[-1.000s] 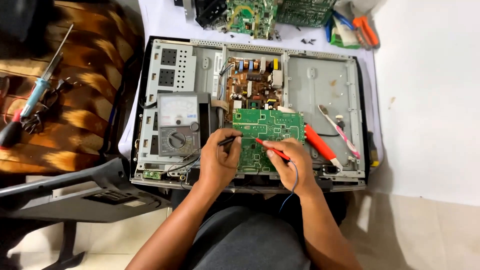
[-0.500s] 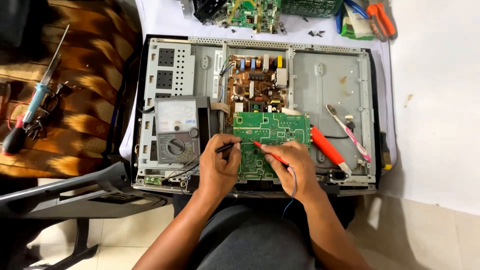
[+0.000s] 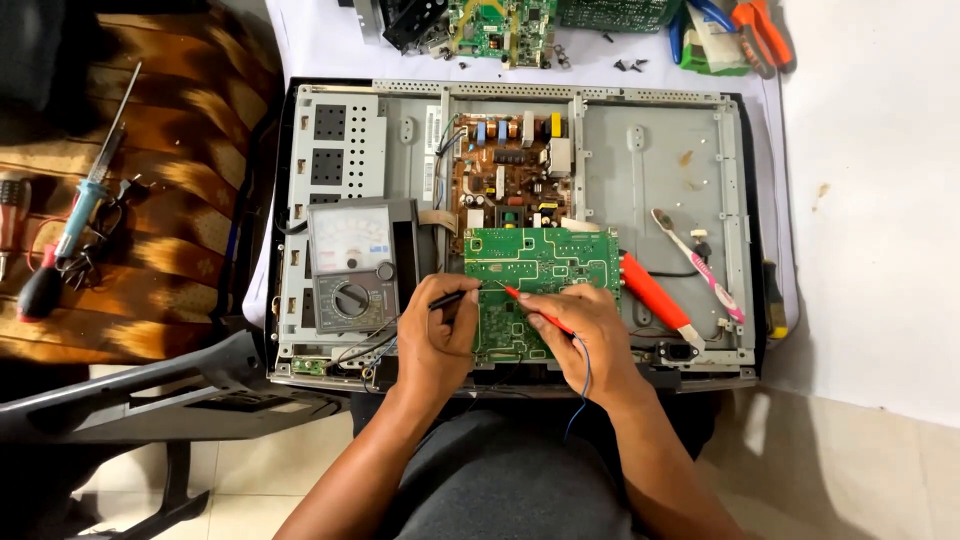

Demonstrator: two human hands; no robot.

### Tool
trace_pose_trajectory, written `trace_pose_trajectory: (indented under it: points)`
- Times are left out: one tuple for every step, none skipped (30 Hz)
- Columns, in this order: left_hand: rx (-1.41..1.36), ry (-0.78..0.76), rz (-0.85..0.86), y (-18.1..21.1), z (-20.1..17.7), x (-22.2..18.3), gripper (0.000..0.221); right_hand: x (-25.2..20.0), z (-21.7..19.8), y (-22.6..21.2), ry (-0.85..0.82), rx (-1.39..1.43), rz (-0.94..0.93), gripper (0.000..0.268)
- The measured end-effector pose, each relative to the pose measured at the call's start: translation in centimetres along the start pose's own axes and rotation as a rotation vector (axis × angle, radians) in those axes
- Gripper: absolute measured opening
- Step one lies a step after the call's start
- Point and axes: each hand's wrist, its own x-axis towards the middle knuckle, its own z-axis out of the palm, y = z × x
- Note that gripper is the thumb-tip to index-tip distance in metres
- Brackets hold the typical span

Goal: Test a circuit board using a multimeter to diagnose faults in a television

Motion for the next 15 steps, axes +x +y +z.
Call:
trace_pose_trajectory:
  points:
    - [0.001,-0.002,0.001,0.28,-0.03,-0.02,0.01,0.03,-0.02,-0.09,0.002,0.0,0.001,0.021]
    - [0.012,-0.017,-0.012,0.55,-0.04,-0.03,0.01,0.04,-0.07,-0.16,0.004,0.002,0.004,0.02]
    - [0.024,-0.032,-0.025,0.82,-0.04,-0.06,0.01,0.04,-0.11,-0.23,0.006,0.004,0.008,0.02]
    - [0.023,-0.035,-0.024,0.83,-0.08,0.0,0.01,0.06,-0.12,-0.36,0.008,0.003,0.009,0.02]
    - [0.03,-0.038,-0.019,0.83,-0.12,0.07,0.01,0.09,-0.14,-0.51,0.013,0.016,0.012,0.02]
    - [0.038,-0.041,-0.014,0.84,-0.16,0.17,0.011,0.16,-0.14,-0.63,0.018,0.031,0.015,0.02]
    - [0.038,-0.043,-0.013,0.74,-0.12,0.21,0.011,0.09,-0.12,-0.32,0.02,0.03,0.015,0.02]
    - [0.04,-0.039,-0.011,0.63,-0.11,0.21,0.01,0.01,-0.08,-0.02,0.014,0.012,-0.001,0.02]
    - [0.043,-0.036,-0.01,0.51,-0.1,0.21,0.01,-0.08,-0.02,0.28,0.008,-0.006,-0.017,0.019]
    - [0.043,-0.038,-0.009,0.67,-0.14,0.23,0.01,-0.14,0.0,0.21,0.01,-0.006,-0.017,0.019]
    - [0.038,-0.044,-0.01,0.83,-0.17,0.25,0.01,-0.19,0.01,0.14,0.009,-0.002,-0.014,0.02]
    - [0.033,-0.049,-0.01,1.01,-0.21,0.3,0.01,-0.21,0.03,0.07,0.009,0.003,-0.011,0.021]
    - [0.034,-0.05,-0.009,1.1,-0.24,0.28,0.01,-0.18,0.0,0.02,0.011,0.003,-0.011,0.021]
    - [0.035,-0.057,-0.021,1.17,-0.3,0.24,0.011,-0.18,-0.02,-0.03,0.009,0.005,-0.009,0.021]
    - [0.037,-0.063,-0.033,1.25,-0.36,0.2,0.011,-0.16,-0.03,-0.09,0.007,0.007,-0.007,0.021]
